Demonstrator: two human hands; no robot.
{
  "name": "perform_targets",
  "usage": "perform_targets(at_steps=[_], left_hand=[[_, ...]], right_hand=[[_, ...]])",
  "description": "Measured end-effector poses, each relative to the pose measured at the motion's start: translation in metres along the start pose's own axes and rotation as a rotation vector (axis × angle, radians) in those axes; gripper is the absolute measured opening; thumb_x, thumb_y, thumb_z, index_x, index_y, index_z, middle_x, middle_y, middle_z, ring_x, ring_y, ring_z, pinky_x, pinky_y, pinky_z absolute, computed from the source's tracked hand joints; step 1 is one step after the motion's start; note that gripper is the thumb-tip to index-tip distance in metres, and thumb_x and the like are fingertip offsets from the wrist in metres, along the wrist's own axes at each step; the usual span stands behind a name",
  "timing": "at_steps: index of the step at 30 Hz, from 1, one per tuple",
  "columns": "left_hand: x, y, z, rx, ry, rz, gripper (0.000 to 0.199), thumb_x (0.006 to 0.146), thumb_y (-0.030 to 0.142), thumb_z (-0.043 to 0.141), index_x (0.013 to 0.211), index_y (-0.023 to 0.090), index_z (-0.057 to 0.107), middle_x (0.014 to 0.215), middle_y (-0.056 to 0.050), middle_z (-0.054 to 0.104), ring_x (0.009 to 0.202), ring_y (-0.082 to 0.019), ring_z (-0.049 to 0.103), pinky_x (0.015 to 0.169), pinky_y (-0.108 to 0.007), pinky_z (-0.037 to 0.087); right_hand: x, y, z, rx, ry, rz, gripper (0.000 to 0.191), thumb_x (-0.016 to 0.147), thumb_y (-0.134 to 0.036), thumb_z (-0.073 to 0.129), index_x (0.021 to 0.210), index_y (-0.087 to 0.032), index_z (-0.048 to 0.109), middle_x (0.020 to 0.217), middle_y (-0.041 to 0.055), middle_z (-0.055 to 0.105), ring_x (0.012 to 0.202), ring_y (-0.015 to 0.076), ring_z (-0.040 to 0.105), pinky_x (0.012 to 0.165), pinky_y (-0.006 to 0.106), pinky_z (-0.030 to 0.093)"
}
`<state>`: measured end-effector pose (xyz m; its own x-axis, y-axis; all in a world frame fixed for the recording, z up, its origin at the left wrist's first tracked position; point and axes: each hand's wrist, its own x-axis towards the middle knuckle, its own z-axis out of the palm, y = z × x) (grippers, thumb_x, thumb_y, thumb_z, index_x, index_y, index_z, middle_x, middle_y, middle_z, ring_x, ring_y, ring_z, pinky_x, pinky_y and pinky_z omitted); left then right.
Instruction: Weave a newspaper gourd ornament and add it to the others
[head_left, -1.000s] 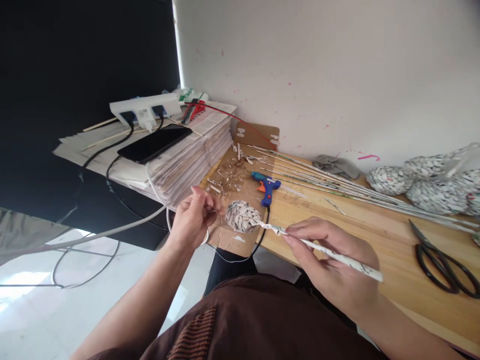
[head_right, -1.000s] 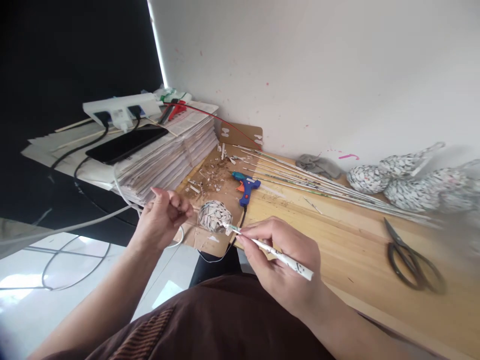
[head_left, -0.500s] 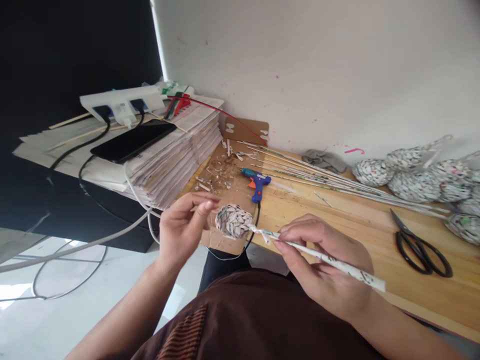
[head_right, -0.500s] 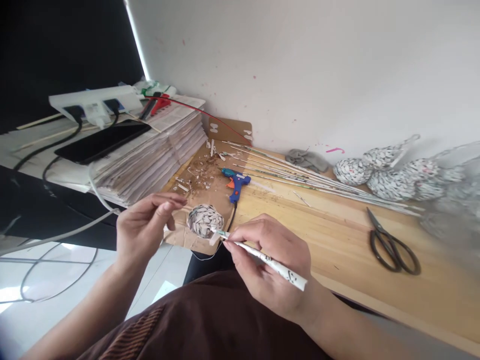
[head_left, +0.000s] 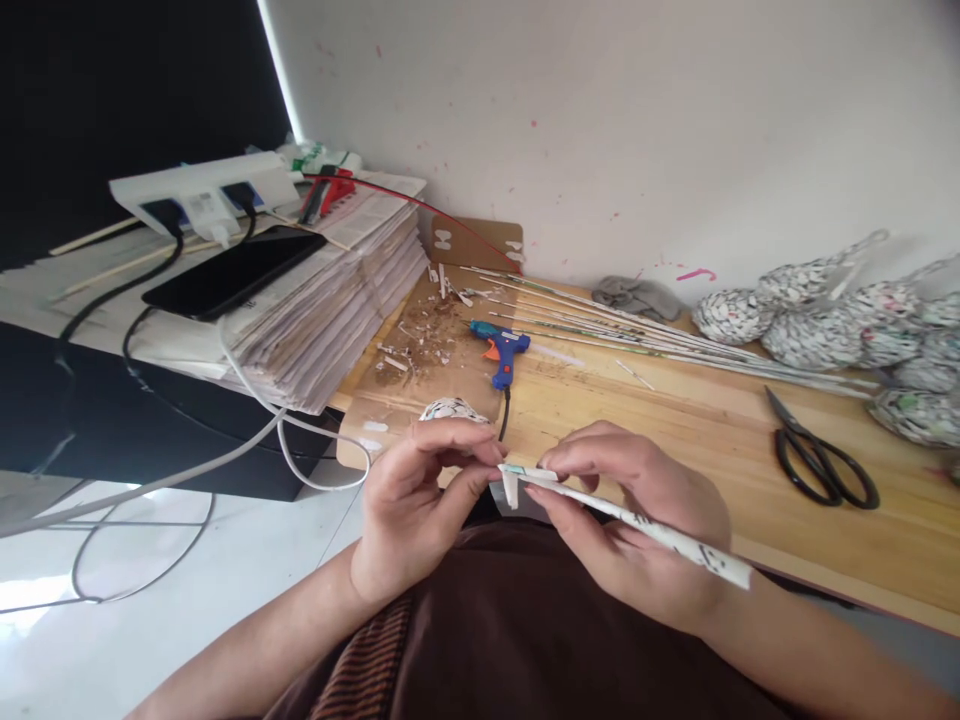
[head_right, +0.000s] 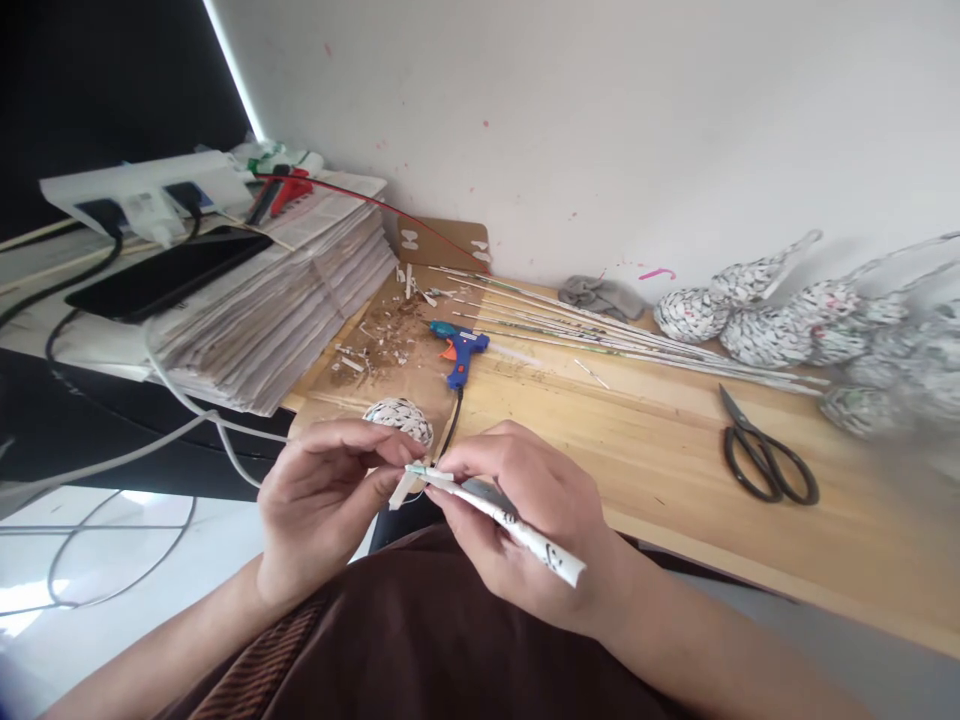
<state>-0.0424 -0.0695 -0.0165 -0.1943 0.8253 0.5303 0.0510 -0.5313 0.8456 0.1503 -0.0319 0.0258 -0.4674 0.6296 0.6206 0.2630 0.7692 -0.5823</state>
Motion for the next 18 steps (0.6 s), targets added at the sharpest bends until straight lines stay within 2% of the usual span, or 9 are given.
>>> perform_targets(at_steps=[6, 12, 18], left_hand=[[-0.0027, 0.0004, -0.0039, 0.030, -0.070, -0.014, 0.038, 0.081, -0.002, 0.073, 0.109, 0.024, 0.070, 0.094, -0.003, 0.075, 0.088, -0.020, 0.075, 0.080, -0.033, 0.063], [0.0000, 0.0013, -0.0083, 0.066, -0.150, 0.032, 0.034, 0.082, -0.002, 0.072, 0.105, 0.024, 0.070, 0.093, -0.004, 0.075, 0.089, -0.022, 0.074, 0.082, -0.038, 0.061], [0.0037, 0.0022, -0.0103, 0.081, -0.227, 0.034, 0.032, 0.084, -0.002, 0.069, 0.103, 0.024, 0.069, 0.093, -0.003, 0.074, 0.091, -0.021, 0.072, 0.084, -0.039, 0.059]], right_hand=[[0.0029, -0.0008, -0.0026, -0.063, -0.052, -0.014, 0.014, 0.091, -0.019, 0.071, 0.100, -0.026, 0.063, 0.081, 0.0001, 0.072, 0.071, 0.0162, 0.067, 0.068, 0.030, 0.056], [0.0034, -0.0022, -0.0053, -0.103, -0.078, -0.010, 0.015, 0.090, -0.022, 0.073, 0.101, -0.025, 0.065, 0.083, 0.0013, 0.072, 0.076, 0.0168, 0.067, 0.071, 0.030, 0.054], [0.0043, -0.0043, -0.0053, -0.099, -0.119, 0.064, 0.012, 0.088, -0.020, 0.074, 0.090, -0.025, 0.063, 0.078, -0.0007, 0.069, 0.073, 0.0154, 0.066, 0.070, 0.027, 0.053]])
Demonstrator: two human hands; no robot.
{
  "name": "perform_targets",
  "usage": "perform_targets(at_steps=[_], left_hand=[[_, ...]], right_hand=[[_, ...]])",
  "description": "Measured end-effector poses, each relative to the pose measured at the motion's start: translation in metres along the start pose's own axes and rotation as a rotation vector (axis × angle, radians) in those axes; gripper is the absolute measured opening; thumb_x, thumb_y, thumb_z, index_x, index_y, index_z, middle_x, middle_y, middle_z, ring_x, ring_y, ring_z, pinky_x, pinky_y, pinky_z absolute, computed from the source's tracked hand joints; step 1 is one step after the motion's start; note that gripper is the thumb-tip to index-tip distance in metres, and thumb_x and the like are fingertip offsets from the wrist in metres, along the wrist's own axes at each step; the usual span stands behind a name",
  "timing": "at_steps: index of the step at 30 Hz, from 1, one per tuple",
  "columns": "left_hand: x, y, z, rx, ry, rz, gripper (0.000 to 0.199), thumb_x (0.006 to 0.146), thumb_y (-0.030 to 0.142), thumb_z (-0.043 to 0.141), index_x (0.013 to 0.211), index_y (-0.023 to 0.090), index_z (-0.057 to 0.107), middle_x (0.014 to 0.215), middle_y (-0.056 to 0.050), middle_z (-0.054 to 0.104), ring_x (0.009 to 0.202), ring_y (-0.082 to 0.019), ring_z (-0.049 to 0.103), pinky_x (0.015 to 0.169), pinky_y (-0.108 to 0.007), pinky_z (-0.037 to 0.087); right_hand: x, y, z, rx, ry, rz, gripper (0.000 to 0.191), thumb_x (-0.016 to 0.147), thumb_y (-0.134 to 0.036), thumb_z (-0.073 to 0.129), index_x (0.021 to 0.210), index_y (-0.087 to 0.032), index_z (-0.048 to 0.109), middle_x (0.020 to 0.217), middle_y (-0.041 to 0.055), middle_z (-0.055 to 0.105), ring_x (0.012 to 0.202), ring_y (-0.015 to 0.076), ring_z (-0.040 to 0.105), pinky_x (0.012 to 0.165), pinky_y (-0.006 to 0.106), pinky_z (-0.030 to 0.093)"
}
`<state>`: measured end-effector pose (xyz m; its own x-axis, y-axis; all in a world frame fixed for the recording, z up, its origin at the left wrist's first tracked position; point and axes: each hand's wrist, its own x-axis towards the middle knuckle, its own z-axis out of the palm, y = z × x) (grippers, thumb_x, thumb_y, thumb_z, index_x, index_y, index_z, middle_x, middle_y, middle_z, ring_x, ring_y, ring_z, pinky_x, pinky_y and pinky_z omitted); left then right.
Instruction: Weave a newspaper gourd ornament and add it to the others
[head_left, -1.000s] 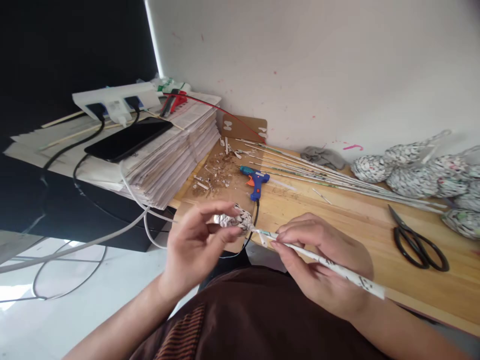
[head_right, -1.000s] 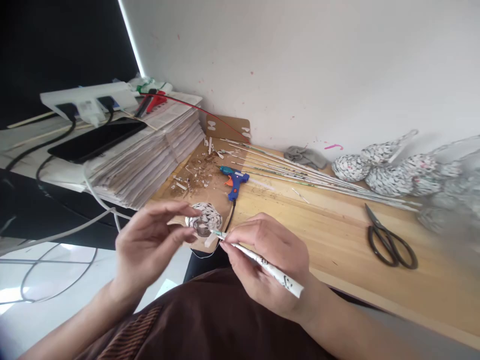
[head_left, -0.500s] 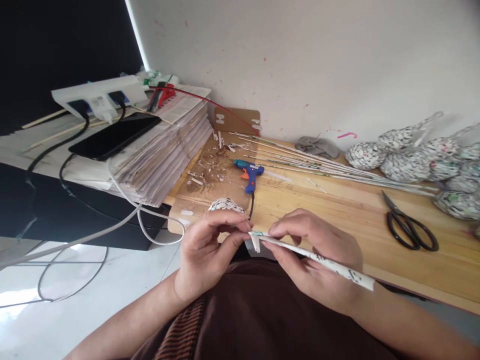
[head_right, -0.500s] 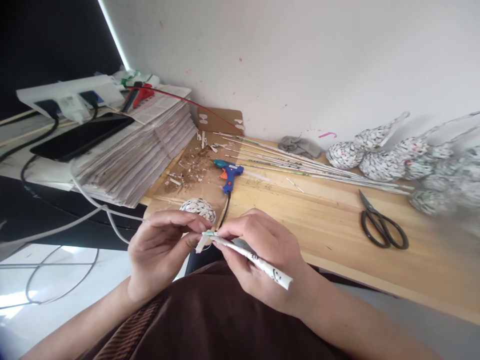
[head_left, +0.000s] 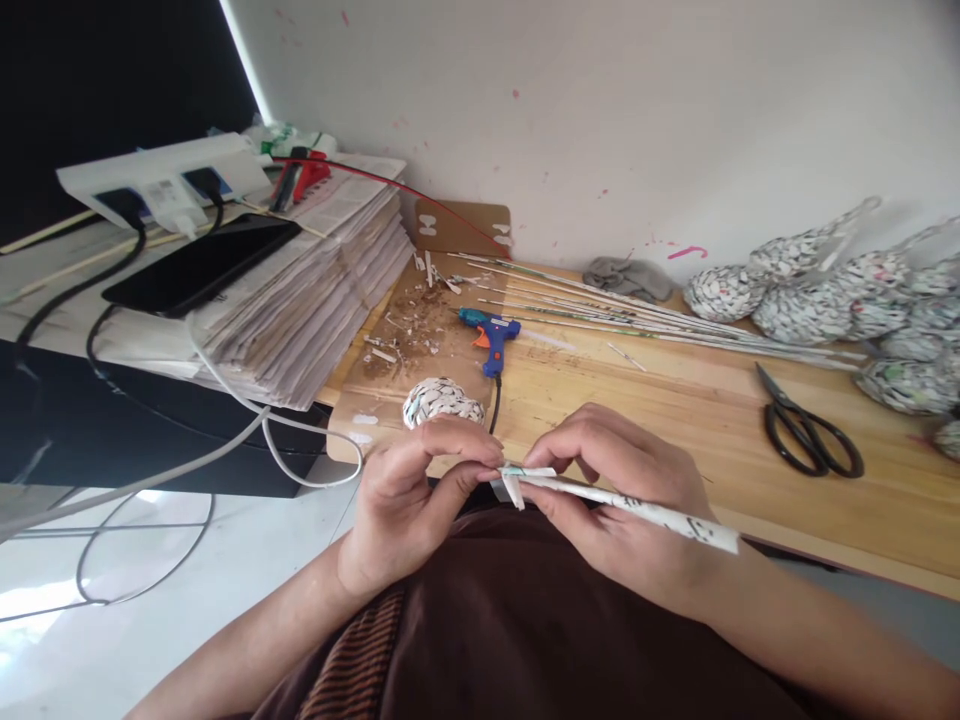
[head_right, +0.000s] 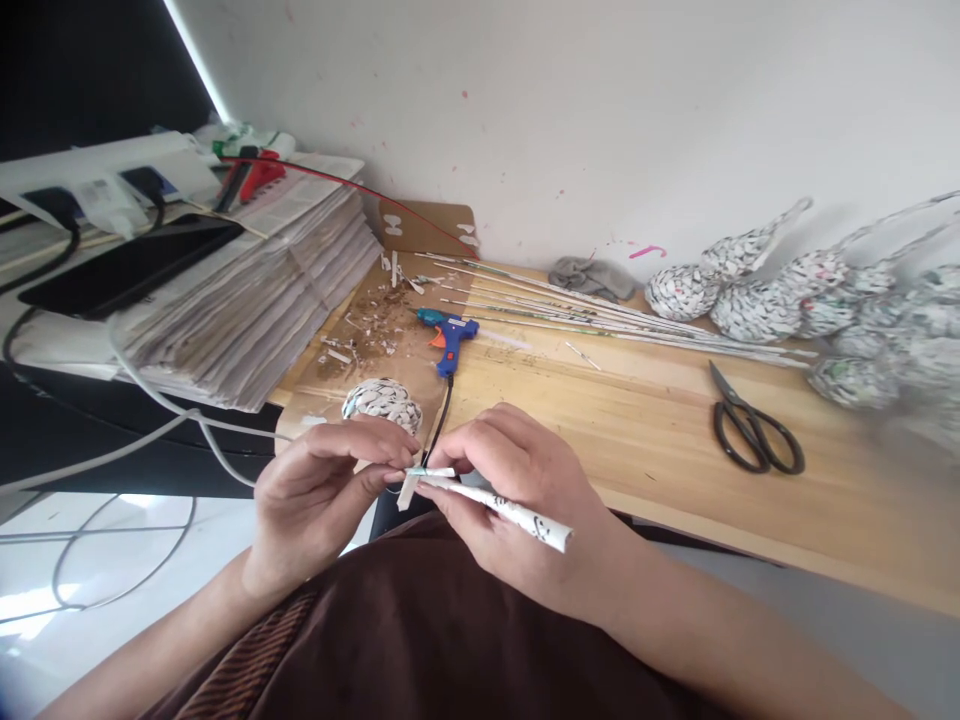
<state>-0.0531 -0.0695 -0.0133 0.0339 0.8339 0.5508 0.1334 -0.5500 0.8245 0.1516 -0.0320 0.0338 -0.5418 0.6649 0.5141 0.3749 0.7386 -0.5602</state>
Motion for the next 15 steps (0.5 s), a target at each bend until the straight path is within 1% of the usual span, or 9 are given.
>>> perform_targets(at_steps=[2, 6, 11, 13, 15], left_hand=[[0.001, 0.001, -0.001, 0.010, -0.029, -0.007, 0.033, 0.084, -0.003, 0.068, 0.103, 0.023, 0.069, 0.093, -0.003, 0.074, 0.092, -0.020, 0.072, 0.085, -0.037, 0.058], [0.002, 0.005, -0.002, 0.033, -0.074, -0.046, 0.031, 0.085, -0.003, 0.068, 0.104, 0.022, 0.068, 0.091, -0.003, 0.073, 0.093, -0.020, 0.071, 0.088, -0.035, 0.057], [0.002, 0.009, -0.004, 0.054, -0.105, -0.077, 0.030, 0.085, -0.002, 0.068, 0.106, 0.020, 0.066, 0.093, -0.004, 0.072, 0.094, -0.020, 0.071, 0.088, -0.034, 0.057], [0.002, 0.008, -0.005, 0.049, -0.118, -0.066, 0.031, 0.085, -0.002, 0.067, 0.105, 0.020, 0.066, 0.094, -0.004, 0.072, 0.096, -0.020, 0.070, 0.090, -0.034, 0.057], [0.002, 0.007, -0.006, 0.035, -0.112, -0.055, 0.031, 0.084, -0.003, 0.067, 0.105, 0.021, 0.066, 0.095, -0.004, 0.072, 0.097, -0.020, 0.070, 0.090, -0.035, 0.056]], right_hand=[[0.000, 0.001, 0.000, 0.007, -0.012, -0.024, 0.012, 0.088, -0.020, 0.073, 0.090, -0.024, 0.062, 0.077, -0.0010, 0.068, 0.072, 0.0145, 0.065, 0.070, 0.027, 0.052], [0.000, 0.006, 0.000, -0.012, -0.045, -0.127, 0.013, 0.089, -0.015, 0.070, 0.092, -0.023, 0.060, 0.079, 0.0003, 0.067, 0.074, 0.0154, 0.063, 0.070, 0.027, 0.050], [-0.001, 0.011, 0.000, -0.052, -0.037, -0.247, 0.016, 0.087, -0.008, 0.070, 0.091, -0.020, 0.060, 0.078, 0.0023, 0.066, 0.073, 0.0167, 0.060, 0.070, 0.030, 0.049], [-0.001, 0.011, 0.000, -0.050, -0.032, -0.252, 0.017, 0.086, -0.008, 0.072, 0.091, -0.019, 0.060, 0.077, 0.0022, 0.065, 0.073, 0.0165, 0.059, 0.069, 0.030, 0.049], [-0.002, 0.011, -0.002, -0.048, -0.017, -0.215, 0.019, 0.085, -0.013, 0.076, 0.094, -0.019, 0.060, 0.079, 0.0020, 0.066, 0.074, 0.0157, 0.060, 0.069, 0.028, 0.049]])
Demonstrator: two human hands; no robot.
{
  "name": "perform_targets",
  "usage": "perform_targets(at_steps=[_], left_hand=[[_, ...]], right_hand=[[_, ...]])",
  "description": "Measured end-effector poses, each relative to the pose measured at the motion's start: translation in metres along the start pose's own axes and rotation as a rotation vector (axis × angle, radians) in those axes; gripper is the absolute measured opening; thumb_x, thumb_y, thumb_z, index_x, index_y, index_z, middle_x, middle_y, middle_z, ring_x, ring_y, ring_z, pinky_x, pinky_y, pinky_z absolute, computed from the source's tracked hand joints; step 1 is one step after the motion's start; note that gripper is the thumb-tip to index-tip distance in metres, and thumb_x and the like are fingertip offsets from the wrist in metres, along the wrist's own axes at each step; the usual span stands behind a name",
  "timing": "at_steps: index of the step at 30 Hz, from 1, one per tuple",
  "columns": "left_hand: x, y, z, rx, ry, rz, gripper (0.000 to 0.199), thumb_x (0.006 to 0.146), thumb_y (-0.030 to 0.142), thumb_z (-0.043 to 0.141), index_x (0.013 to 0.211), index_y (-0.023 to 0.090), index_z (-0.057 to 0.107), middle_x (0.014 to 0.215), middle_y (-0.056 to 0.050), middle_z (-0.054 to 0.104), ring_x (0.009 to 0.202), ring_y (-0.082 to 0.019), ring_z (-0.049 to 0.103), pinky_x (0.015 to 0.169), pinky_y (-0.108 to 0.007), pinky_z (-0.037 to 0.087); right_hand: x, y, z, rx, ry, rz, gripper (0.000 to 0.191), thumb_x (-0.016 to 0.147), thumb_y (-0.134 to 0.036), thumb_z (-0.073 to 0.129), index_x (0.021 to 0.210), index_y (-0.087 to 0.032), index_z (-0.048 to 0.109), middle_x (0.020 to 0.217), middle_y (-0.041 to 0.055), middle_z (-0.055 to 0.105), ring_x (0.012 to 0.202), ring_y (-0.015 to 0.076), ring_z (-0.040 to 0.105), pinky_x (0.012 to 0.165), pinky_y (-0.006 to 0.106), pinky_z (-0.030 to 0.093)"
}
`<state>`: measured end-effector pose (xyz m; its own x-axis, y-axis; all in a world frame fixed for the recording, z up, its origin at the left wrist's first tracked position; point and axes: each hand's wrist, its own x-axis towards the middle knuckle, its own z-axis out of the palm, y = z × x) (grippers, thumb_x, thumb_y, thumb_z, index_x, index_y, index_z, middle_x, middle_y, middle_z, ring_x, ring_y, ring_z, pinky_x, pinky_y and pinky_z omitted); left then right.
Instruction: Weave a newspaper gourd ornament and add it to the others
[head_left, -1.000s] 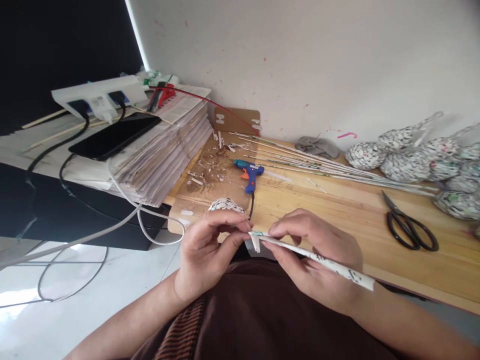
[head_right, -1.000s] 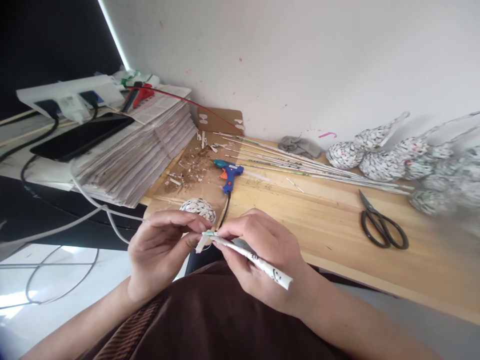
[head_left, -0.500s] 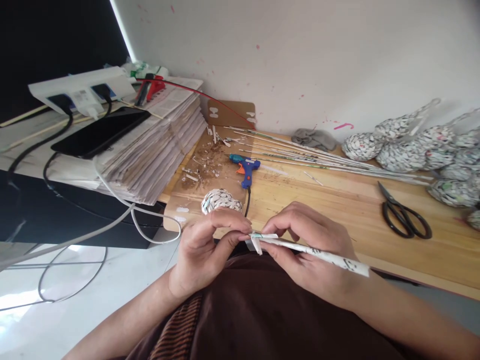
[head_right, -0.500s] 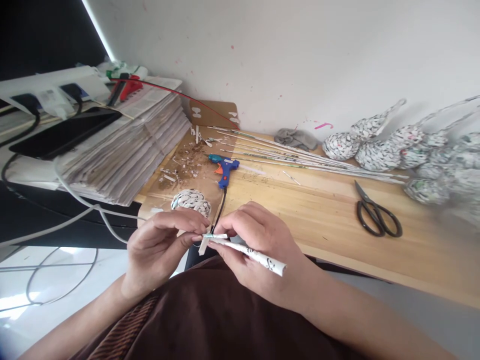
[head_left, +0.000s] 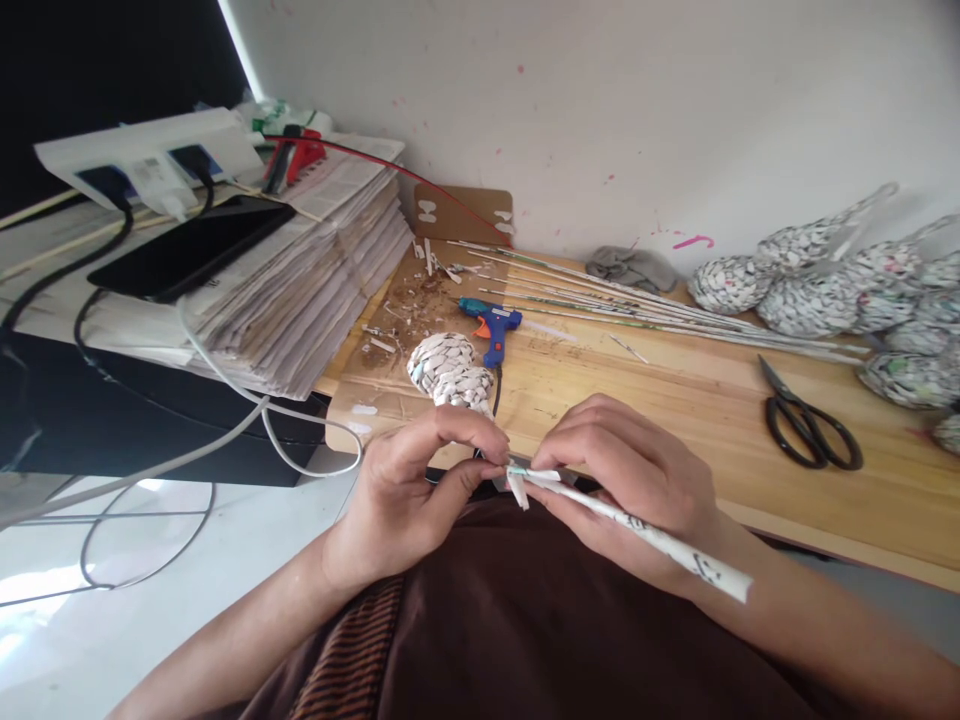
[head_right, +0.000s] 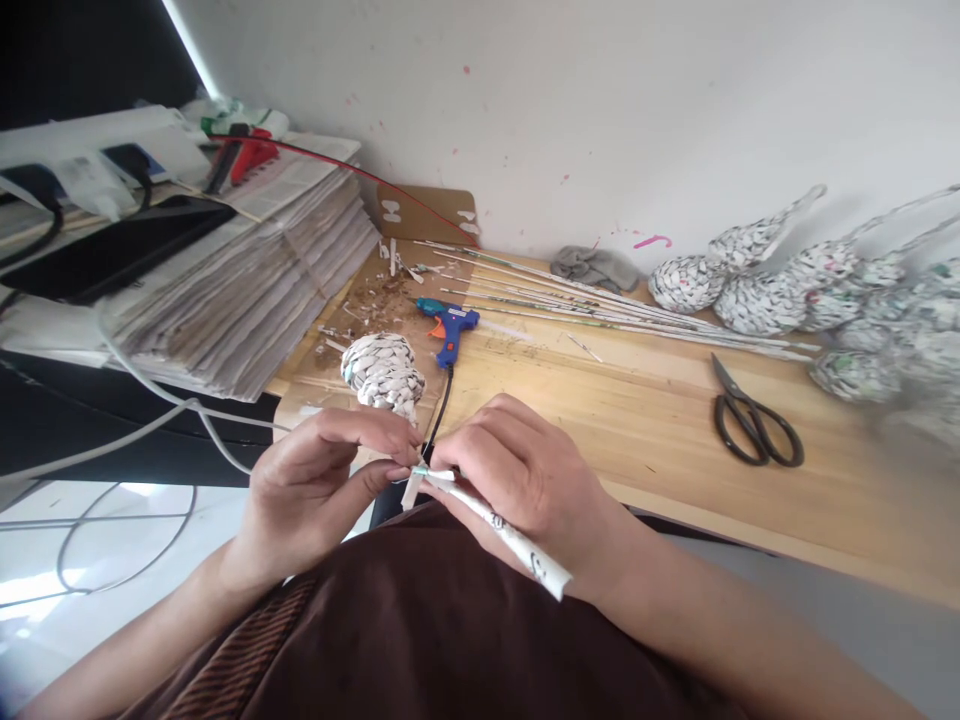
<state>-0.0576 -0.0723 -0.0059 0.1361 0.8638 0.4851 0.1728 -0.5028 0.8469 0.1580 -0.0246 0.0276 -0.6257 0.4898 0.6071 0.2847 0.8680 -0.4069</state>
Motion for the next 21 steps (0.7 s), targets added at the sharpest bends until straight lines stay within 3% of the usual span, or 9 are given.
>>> perform_targets(at_steps=[4, 10, 15, 21], left_hand=[[-0.0006, -0.0025, -0.0011, -0.033, 0.059, -0.008, 0.031, 0.084, -0.003, 0.068, 0.103, 0.022, 0.066, 0.094, -0.003, 0.072, 0.096, -0.021, 0.070, 0.092, -0.038, 0.056], [-0.0001, -0.0017, -0.0010, -0.022, 0.058, -0.026, 0.029, 0.085, -0.001, 0.069, 0.102, 0.022, 0.065, 0.092, -0.003, 0.072, 0.094, -0.020, 0.071, 0.088, -0.036, 0.057], [-0.0004, -0.0031, -0.0009, 0.055, 0.052, -0.023, 0.028, 0.087, 0.002, 0.068, 0.106, 0.023, 0.064, 0.092, -0.002, 0.072, 0.094, -0.019, 0.071, 0.087, -0.034, 0.057], [0.0009, -0.0035, -0.0010, -0.025, 0.063, -0.071, 0.025, 0.087, 0.004, 0.069, 0.103, 0.022, 0.063, 0.094, -0.002, 0.071, 0.095, -0.018, 0.071, 0.086, -0.033, 0.057]], right_hand=[[-0.0004, -0.0010, -0.0039, 0.030, -0.010, 0.125, 0.028, 0.084, -0.024, 0.081, 0.102, -0.020, 0.061, 0.086, 0.0007, 0.068, 0.073, 0.0130, 0.061, 0.068, 0.025, 0.049], [0.0011, -0.0025, -0.0031, 0.134, -0.030, 0.137, 0.014, 0.087, -0.018, 0.075, 0.093, -0.021, 0.063, 0.081, -0.0016, 0.067, 0.074, 0.0111, 0.061, 0.069, 0.024, 0.048], [-0.0003, -0.0039, -0.0008, 0.152, -0.013, 0.170, 0.013, 0.087, -0.015, 0.074, 0.091, -0.021, 0.062, 0.080, -0.0023, 0.066, 0.072, 0.0101, 0.059, 0.067, 0.024, 0.047], [-0.0019, -0.0056, -0.0013, 0.175, 0.002, 0.286, 0.023, 0.083, -0.020, 0.079, 0.085, -0.022, 0.056, 0.078, -0.0042, 0.064, 0.064, 0.0087, 0.056, 0.060, 0.023, 0.045]])
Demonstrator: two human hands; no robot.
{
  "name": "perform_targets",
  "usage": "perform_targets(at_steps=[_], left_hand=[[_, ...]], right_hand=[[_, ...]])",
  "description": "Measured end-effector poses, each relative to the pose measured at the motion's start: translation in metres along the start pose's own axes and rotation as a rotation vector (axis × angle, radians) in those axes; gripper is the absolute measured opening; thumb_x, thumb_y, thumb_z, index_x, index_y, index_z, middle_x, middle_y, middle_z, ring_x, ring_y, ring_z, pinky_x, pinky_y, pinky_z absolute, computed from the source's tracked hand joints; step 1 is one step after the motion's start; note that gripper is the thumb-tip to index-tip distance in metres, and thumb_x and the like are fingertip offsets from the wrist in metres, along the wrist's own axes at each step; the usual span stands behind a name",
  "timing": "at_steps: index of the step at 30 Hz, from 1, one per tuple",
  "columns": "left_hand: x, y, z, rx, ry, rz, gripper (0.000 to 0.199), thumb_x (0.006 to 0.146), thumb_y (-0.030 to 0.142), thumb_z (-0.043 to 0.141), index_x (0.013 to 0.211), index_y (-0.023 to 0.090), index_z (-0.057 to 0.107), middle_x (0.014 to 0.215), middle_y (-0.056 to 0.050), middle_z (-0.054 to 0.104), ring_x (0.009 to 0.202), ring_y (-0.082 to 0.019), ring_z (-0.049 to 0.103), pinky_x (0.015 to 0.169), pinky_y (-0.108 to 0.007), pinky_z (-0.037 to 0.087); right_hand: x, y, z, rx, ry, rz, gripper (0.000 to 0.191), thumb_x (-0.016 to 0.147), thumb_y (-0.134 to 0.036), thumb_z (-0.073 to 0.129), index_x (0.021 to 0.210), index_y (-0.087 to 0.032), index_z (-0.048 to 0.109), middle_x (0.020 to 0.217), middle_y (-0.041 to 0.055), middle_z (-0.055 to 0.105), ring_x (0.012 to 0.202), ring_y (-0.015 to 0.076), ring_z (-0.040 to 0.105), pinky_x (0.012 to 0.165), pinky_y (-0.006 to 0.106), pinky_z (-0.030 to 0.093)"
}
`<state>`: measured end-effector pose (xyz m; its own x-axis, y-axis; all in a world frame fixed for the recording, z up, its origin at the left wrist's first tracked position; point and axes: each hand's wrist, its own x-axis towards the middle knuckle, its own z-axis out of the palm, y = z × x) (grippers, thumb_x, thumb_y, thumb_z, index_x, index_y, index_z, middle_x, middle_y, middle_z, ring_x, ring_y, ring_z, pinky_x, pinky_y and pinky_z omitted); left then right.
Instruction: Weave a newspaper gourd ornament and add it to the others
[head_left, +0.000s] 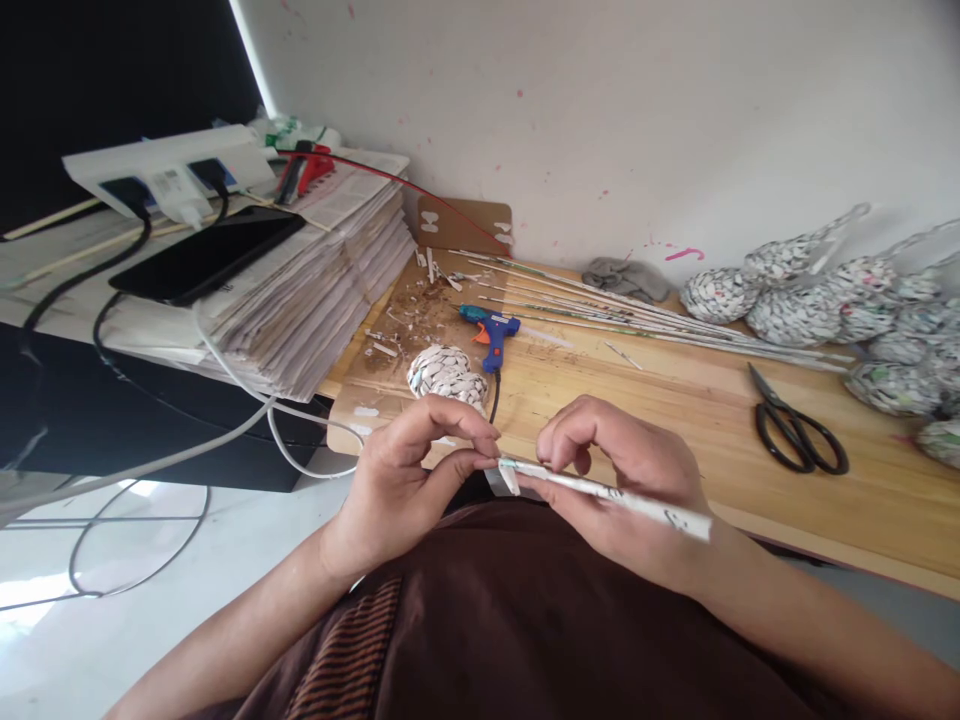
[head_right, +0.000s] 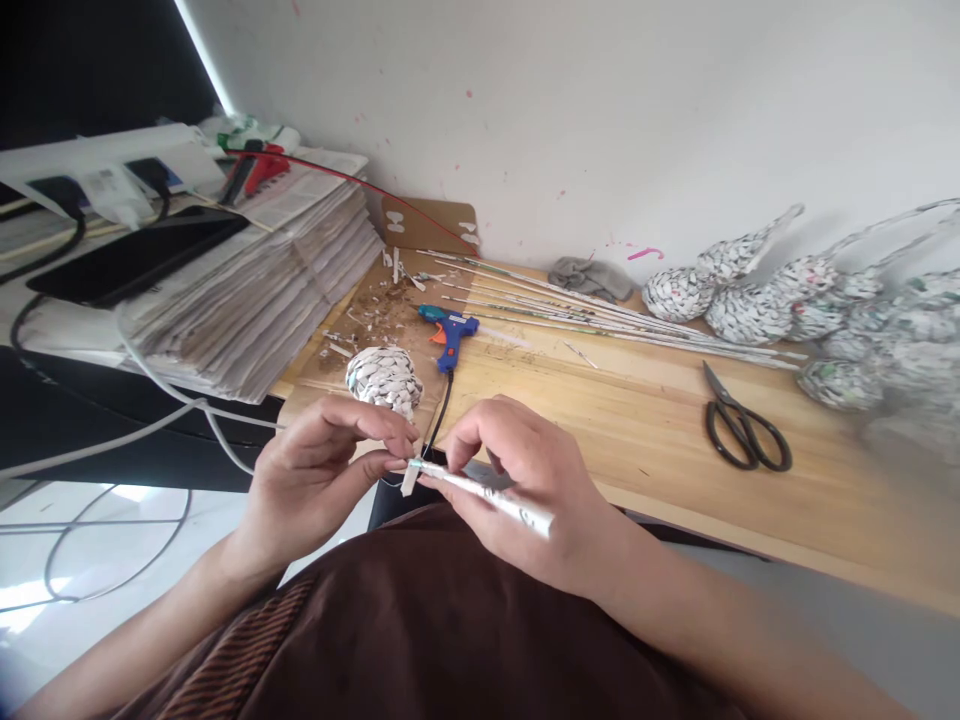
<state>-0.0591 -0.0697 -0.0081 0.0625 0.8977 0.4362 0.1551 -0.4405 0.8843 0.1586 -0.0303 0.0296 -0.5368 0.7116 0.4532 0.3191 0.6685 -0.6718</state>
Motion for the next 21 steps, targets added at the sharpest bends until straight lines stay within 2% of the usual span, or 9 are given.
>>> perform_targets(at_steps=[2, 5, 9, 12, 16, 19, 21], left_hand=[[0.0010, 0.0007, -0.0001, -0.030, 0.002, -0.003, 0.025, 0.088, 0.004, 0.069, 0.103, 0.022, 0.062, 0.094, -0.002, 0.070, 0.094, -0.018, 0.071, 0.086, -0.032, 0.057], [0.0017, 0.0016, 0.0003, -0.054, -0.008, -0.006, 0.024, 0.088, 0.004, 0.068, 0.103, 0.022, 0.061, 0.092, -0.001, 0.070, 0.092, -0.017, 0.070, 0.085, -0.031, 0.057], [0.0008, 0.0028, 0.0007, -0.048, -0.038, -0.017, 0.025, 0.089, 0.004, 0.068, 0.104, 0.022, 0.061, 0.092, -0.001, 0.069, 0.090, -0.016, 0.070, 0.083, -0.031, 0.057], [0.0004, 0.0033, -0.0003, -0.016, -0.050, -0.002, 0.026, 0.089, 0.004, 0.068, 0.105, 0.023, 0.062, 0.091, -0.001, 0.069, 0.089, -0.015, 0.070, 0.084, -0.031, 0.057], [0.0014, 0.0031, -0.0030, 0.000, -0.060, 0.009, 0.025, 0.090, 0.004, 0.066, 0.105, 0.023, 0.061, 0.092, -0.001, 0.070, 0.093, -0.016, 0.070, 0.086, -0.031, 0.057], [0.0025, 0.0038, -0.0035, -0.034, -0.075, -0.004, 0.025, 0.091, 0.004, 0.065, 0.106, 0.023, 0.060, 0.091, 0.000, 0.070, 0.089, -0.014, 0.070, 0.084, -0.028, 0.058], [0.0028, 0.0049, -0.0027, -0.055, -0.079, -0.012, 0.025, 0.091, 0.004, 0.065, 0.106, 0.023, 0.060, 0.091, 0.000, 0.070, 0.087, -0.013, 0.070, 0.083, -0.027, 0.058]], right_hand=[[0.0017, -0.0006, -0.0002, -0.012, 0.018, -0.009, 0.024, 0.082, -0.021, 0.081, 0.090, -0.022, 0.059, 0.080, -0.0041, 0.065, 0.063, 0.0087, 0.055, 0.059, 0.023, 0.045], [0.0053, -0.0010, 0.0003, -0.006, -0.010, -0.104, 0.020, 0.085, -0.019, 0.078, 0.100, -0.021, 0.066, 0.086, -0.0006, 0.070, 0.073, 0.0108, 0.061, 0.066, 0.024, 0.049], [0.0068, 0.0001, 0.0031, -0.008, 0.012, -0.233, 0.010, 0.087, -0.012, 0.075, 0.090, -0.018, 0.068, 0.080, 0.0019, 0.070, 0.078, 0.0137, 0.063, 0.074, 0.028, 0.052], [0.0051, 0.0012, 0.0034, -0.063, 0.044, -0.323, 0.015, 0.083, -0.009, 0.078, 0.088, -0.018, 0.066, 0.080, 0.0024, 0.069, 0.078, 0.0152, 0.063, 0.075, 0.030, 0.054], [0.0045, 0.0019, -0.0011, -0.109, 0.116, -0.318, 0.026, 0.079, -0.016, 0.084, 0.095, -0.018, 0.064, 0.088, 0.0049, 0.068, 0.084, 0.0175, 0.066, 0.076, 0.031, 0.055], [0.0070, 0.0022, -0.0032, -0.138, 0.061, -0.338, 0.028, 0.082, -0.017, 0.082, 0.106, -0.019, 0.067, 0.096, 0.0068, 0.070, 0.090, 0.0197, 0.066, 0.081, 0.035, 0.056], [0.0089, 0.0026, -0.0020, -0.134, 0.005, -0.366, 0.024, 0.084, -0.014, 0.079, 0.106, -0.020, 0.071, 0.094, 0.0059, 0.071, 0.088, 0.0197, 0.066, 0.082, 0.036, 0.056]])
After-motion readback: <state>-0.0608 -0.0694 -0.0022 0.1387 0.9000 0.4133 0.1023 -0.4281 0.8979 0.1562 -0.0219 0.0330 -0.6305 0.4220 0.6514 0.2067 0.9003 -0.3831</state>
